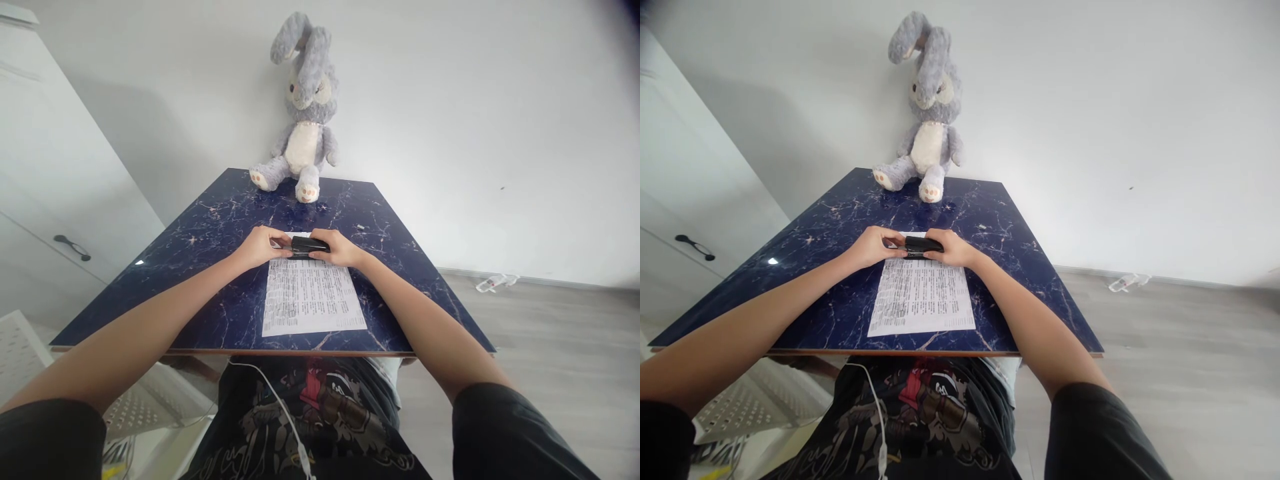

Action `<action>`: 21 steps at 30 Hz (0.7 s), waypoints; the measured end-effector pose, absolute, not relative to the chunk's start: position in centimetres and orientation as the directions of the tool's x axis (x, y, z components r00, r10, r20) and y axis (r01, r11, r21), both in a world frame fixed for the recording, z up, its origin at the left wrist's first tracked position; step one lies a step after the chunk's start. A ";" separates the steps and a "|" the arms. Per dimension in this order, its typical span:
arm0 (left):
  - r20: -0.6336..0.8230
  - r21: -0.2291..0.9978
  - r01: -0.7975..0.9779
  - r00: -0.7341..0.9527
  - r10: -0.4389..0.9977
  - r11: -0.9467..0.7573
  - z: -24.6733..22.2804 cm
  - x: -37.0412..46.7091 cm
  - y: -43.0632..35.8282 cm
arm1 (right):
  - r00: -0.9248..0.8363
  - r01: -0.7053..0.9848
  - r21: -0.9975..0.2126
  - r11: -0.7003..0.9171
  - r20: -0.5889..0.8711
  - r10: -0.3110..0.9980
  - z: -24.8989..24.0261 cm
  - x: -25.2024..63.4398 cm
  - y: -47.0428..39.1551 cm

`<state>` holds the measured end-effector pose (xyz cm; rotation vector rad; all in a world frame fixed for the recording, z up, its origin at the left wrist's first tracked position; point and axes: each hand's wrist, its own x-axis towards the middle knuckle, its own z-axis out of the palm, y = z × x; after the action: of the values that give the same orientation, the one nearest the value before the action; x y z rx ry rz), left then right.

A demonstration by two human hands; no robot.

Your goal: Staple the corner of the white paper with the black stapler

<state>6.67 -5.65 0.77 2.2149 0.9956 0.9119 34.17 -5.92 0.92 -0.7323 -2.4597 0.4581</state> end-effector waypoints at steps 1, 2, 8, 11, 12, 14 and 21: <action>0.340 0.696 0.434 0.502 0.796 -0.571 0.8 6.6 -5.7 | -0.714 0.401 -0.453 0.796 0.390 0.582 0.9 34.2 -5.9; 0.322 0.697 0.447 0.504 0.801 -0.561 0.9 6.6 -5.7 | -0.714 0.399 -0.454 0.797 0.391 0.581 0.9 34.2 -5.9; 0.261 0.708 0.487 0.492 0.831 -0.511 1.1 6.4 -5.8 | -0.717 0.391 -0.454 0.801 0.396 0.574 0.9 34.3 -5.8; 0.255 0.690 0.505 0.501 0.827 -0.519 1.0 6.3 -5.7 | -0.719 0.392 -0.459 0.797 0.388 0.577 0.9 34.4 -5.8; 0.257 0.680 0.512 0.503 0.825 -0.524 0.9 6.3 -5.7 | -0.719 0.392 -0.460 0.797 0.387 0.577 0.9 34.4 -5.8; 0.257 0.668 0.524 0.504 0.825 -0.528 0.8 6.2 -5.6 | -0.720 0.389 -0.459 0.798 0.389 0.575 0.9 34.4 -5.8; 0.254 0.704 0.495 0.494 0.831 -0.509 0.3 6.2 -5.4 | -0.720 0.390 -0.472 0.791 0.379 0.581 1.0 34.4 -5.8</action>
<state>6.20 -5.39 0.32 2.1851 1.0870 0.7938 34.39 -5.77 0.98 -0.7225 -2.4596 0.4942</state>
